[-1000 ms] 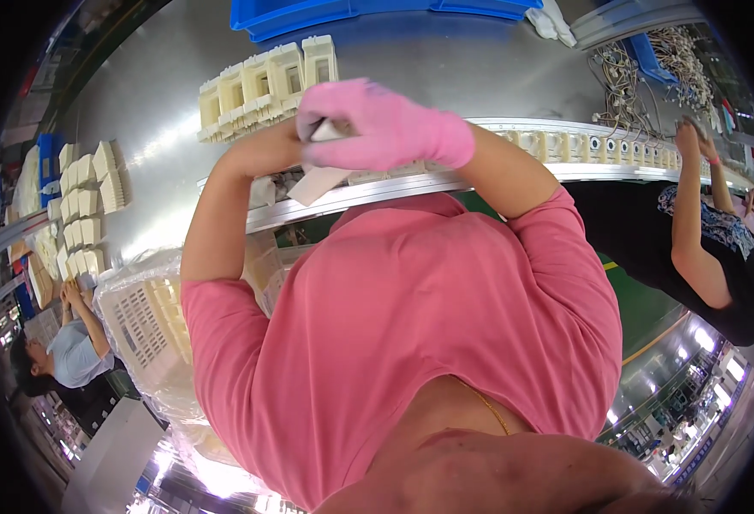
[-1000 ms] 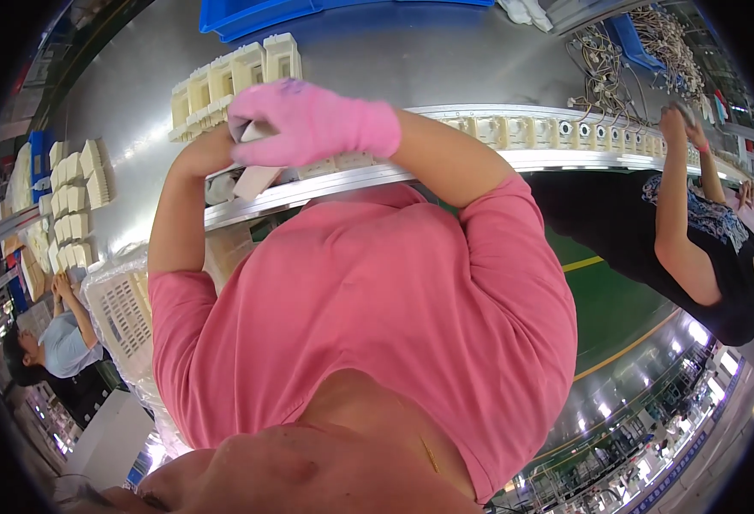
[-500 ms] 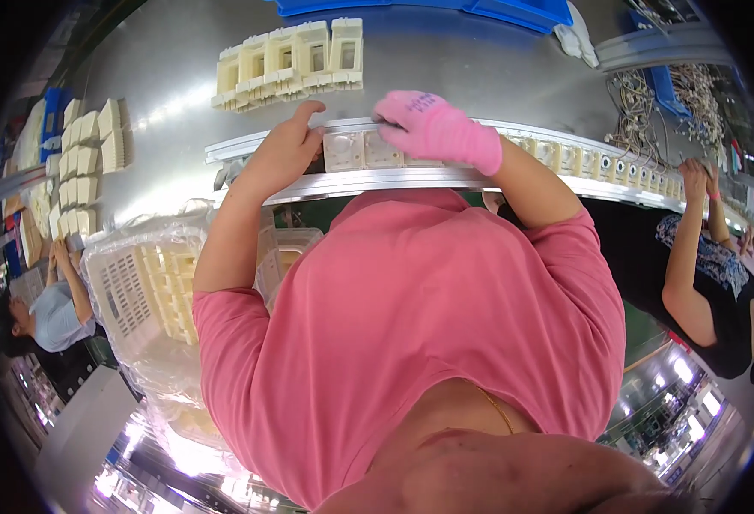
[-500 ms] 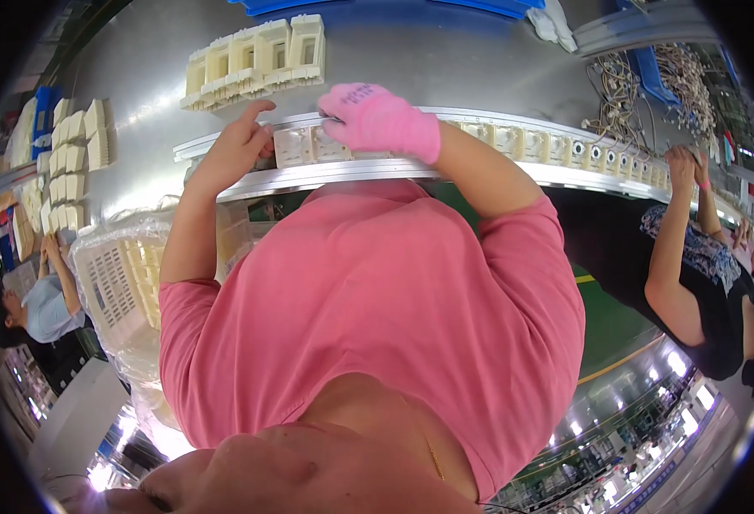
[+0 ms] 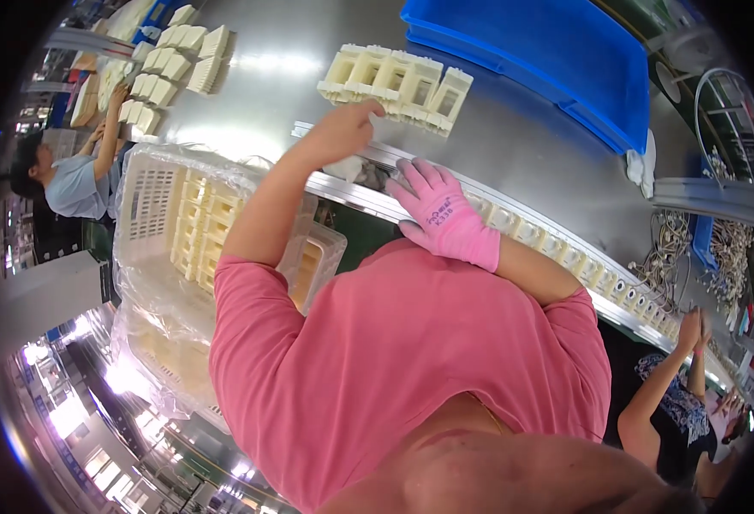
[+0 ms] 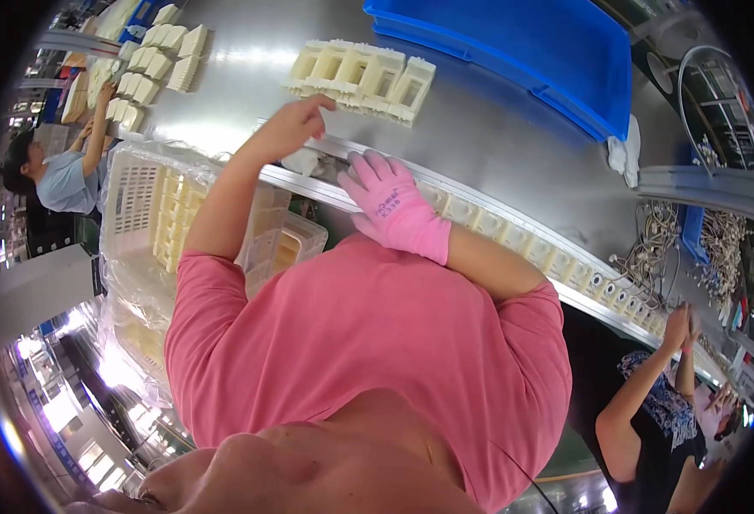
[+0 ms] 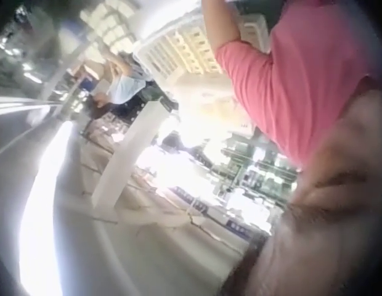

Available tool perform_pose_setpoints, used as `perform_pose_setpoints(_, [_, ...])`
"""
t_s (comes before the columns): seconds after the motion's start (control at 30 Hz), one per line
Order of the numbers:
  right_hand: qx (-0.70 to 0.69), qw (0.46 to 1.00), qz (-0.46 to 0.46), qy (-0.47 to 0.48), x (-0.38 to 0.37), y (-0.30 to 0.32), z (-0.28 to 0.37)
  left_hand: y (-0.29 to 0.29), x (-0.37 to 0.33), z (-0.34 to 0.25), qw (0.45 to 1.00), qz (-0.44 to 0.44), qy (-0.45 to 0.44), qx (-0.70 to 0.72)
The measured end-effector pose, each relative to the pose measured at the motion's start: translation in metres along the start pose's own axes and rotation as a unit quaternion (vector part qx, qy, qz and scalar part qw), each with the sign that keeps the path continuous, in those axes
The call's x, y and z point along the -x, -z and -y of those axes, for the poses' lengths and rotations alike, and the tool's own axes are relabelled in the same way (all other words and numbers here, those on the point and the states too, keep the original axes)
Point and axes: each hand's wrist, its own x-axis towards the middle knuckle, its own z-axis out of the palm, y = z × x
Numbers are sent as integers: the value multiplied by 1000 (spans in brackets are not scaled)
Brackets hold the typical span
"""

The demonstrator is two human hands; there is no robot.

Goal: The person assembles white plastic electronic components by hand on a production line conveyor.

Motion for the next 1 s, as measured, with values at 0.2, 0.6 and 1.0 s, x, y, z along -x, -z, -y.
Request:
perform_pose_setpoints(0.2, [-17,998,-22,-49,-6,1,-4,90,-21,105,976,-126,8,-177])
perform_pose_setpoints(0.6, [5,993,-5,-116,-20,4,5,253,-2,328,752,-123,308,-570])
perform_pose_setpoints(1.0, [28,990,40,-131,-32,3,4,269,-24,395,685,-8,334,-647])
